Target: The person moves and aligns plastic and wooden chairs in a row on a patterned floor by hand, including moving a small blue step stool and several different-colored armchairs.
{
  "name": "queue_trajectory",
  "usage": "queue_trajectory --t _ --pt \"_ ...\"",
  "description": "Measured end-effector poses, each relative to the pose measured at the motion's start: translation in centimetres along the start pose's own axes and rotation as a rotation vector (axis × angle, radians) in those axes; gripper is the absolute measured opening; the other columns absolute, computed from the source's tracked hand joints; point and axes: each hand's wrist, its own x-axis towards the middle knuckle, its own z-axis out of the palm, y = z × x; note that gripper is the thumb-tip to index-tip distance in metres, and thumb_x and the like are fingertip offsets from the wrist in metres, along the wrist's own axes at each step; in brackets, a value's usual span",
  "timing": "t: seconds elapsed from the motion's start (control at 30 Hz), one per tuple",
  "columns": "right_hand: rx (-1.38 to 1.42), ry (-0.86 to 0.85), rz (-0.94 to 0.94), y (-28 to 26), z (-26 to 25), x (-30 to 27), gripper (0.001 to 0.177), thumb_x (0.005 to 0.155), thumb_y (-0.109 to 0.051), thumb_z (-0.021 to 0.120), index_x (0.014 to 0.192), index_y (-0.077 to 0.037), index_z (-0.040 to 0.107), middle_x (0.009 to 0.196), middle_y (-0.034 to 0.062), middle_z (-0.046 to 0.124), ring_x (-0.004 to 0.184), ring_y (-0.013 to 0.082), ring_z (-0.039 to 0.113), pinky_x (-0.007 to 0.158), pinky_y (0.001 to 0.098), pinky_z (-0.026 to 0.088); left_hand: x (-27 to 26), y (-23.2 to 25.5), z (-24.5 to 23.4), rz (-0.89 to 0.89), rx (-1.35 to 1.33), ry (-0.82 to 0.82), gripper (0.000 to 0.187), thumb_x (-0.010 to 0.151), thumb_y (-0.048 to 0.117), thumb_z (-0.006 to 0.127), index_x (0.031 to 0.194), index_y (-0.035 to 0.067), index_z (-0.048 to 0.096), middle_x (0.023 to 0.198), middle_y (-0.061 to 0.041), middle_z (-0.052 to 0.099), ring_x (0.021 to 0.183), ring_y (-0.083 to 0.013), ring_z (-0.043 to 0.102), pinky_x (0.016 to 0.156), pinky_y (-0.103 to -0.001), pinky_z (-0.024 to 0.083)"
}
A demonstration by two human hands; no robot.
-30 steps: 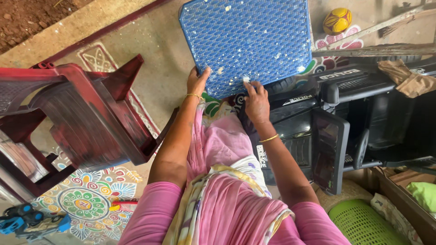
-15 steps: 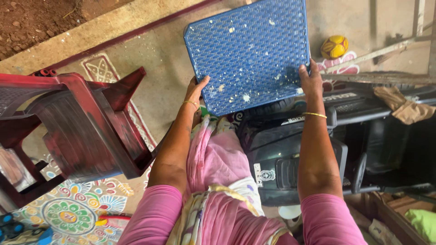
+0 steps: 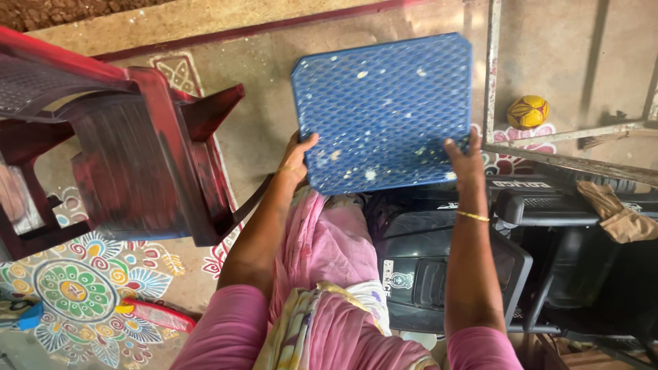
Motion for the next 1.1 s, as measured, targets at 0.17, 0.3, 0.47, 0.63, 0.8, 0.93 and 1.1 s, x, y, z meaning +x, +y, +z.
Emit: queue_trajectory --t 0.17,0.3,0.47,0.63,0.8,0.93,1.1 --pt "-0.065 -0.084 0.072 -1.6 4.6 -2.9 0.07 0.092 -0.024 0.075 0.156 -0.02 0.047 0.137 0.0088 0.066 0.121 0.0186 0.061 0.102 0.0349 0.051 -3.3 0.4 -6.8 0.06 -0.023 0.1 0.06 0.083 0.013 0.081 0.137 0.002 0.057 0.121 -0.009 0.069 0.11 -0.0262 0.066 0.097 -0.043 0.053" --pt "-0.176 -0.088 0.044 -3.2 7.8 -4.0 0.079 0.088 -0.024 0.079 0.157 -0.022 0.04 0.131 0.0092 0.065 0.115 0.0201 0.062 0.099 0.034 0.049 -4.8 1.6 -10.2 0.117 -0.072 0.065 0.061 0.085 0.015 0.082 0.138 0.0 0.057 0.124 -0.01 0.068 0.113 -0.0272 0.064 0.099 -0.044 0.053" --pt "-0.102 -0.15 -0.039 -3.8 10.2 -3.4 0.076 0.09 -0.021 0.077 0.156 -0.017 0.04 0.131 0.0078 0.063 0.116 0.0184 0.06 0.099 0.0331 0.049 -5.0 4.4 -10.5 0.087 -0.04 0.13 0.06 0.086 0.02 0.079 0.138 0.002 0.056 0.124 -0.011 0.067 0.111 -0.0259 0.065 0.097 -0.043 0.055" --pt "-0.115 -0.104 -0.021 -2.0 10.7 -4.6 0.074 0.089 -0.018 0.078 0.155 -0.015 0.043 0.135 0.0086 0.061 0.119 0.0185 0.059 0.102 0.0334 0.048 -4.4 6.0 -10.3 0.148 -0.012 0.092 0.058 0.086 0.018 0.079 0.137 0.003 0.057 0.121 -0.01 0.068 0.108 -0.0239 0.066 0.095 -0.039 0.055" --pt "-0.019 -0.12 -0.039 -1.4 11.1 -5.4 0.08 0.09 -0.018 0.078 0.159 -0.016 0.037 0.142 0.0092 0.057 0.125 0.0184 0.056 0.106 0.0339 0.046 -3.2 6.5 -10.4 0.15 0.025 0.077 0.055 0.088 0.019 0.079 0.136 0.002 0.059 0.116 -0.009 0.069 0.102 -0.0225 0.067 0.091 -0.038 0.055" --pt "-0.186 -0.085 0.009 -1.4 11.0 -6.1 0.087 0.086 -0.022 0.08 0.16 -0.019 0.034 0.144 0.0112 0.057 0.125 0.0207 0.058 0.104 0.0358 0.047 -3.6 6.4 -10.1 0.124 0.003 0.076 0.054 0.086 0.018 0.078 0.134 0.003 0.06 0.115 -0.008 0.07 0.1 -0.0214 0.068 0.089 -0.038 0.056" --pt "-0.414 -0.01 -0.17 0.0 12.1 -5.7 0.092 0.083 -0.023 0.084 0.157 -0.017 0.029 0.143 0.0172 0.059 0.124 0.0293 0.062 0.106 0.0398 0.048 -3.2 6.5 -10.4 0.173 0.132 0.107 0.051 0.089 0.02 0.078 0.134 0.003 0.062 0.116 -0.007 0.07 0.1 -0.0191 0.066 0.089 -0.034 0.055"
